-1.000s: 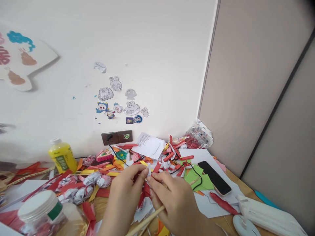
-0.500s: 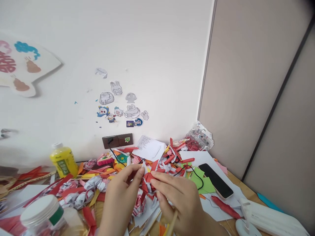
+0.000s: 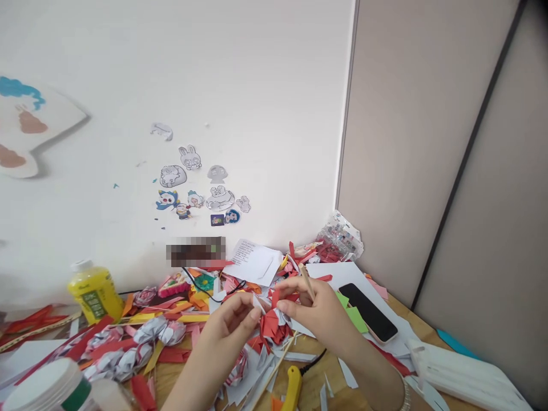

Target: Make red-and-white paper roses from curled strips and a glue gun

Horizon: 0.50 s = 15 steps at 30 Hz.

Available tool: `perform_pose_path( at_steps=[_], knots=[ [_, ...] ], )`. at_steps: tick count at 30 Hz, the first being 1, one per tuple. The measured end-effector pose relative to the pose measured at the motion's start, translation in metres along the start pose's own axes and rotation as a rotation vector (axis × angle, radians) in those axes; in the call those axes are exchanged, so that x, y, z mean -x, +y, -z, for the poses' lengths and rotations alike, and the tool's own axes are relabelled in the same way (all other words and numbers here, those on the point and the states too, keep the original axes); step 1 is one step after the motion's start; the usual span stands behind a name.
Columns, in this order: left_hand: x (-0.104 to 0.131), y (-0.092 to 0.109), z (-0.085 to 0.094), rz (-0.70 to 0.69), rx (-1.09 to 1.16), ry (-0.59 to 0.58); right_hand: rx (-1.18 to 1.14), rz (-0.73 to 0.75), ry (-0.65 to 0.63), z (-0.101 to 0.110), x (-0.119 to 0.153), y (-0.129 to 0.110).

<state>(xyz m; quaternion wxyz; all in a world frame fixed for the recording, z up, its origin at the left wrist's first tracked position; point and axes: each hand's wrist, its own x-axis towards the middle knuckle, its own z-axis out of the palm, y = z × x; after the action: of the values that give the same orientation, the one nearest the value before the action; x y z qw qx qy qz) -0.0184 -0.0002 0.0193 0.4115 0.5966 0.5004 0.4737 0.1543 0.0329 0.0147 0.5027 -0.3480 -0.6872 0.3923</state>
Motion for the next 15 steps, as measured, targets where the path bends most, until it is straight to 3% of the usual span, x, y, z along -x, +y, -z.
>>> perform_pose_path(
  at_steps=[3, 10, 15],
  knots=[
    [-0.0015, 0.0, -0.0031, -0.032, -0.055, 0.001, 0.028, -0.02, -0.014, -0.0016, -0.0003, 0.0018],
    [-0.0013, -0.0039, -0.0089, -0.146, -0.285, 0.109, 0.213, 0.091, 0.056, -0.0054, 0.0024, 0.0027],
    [0.0018, -0.0054, -0.0065, -0.314, -0.441, 0.113, 0.27, 0.143, 0.074, -0.0041, 0.0037, -0.0007]
  ],
)
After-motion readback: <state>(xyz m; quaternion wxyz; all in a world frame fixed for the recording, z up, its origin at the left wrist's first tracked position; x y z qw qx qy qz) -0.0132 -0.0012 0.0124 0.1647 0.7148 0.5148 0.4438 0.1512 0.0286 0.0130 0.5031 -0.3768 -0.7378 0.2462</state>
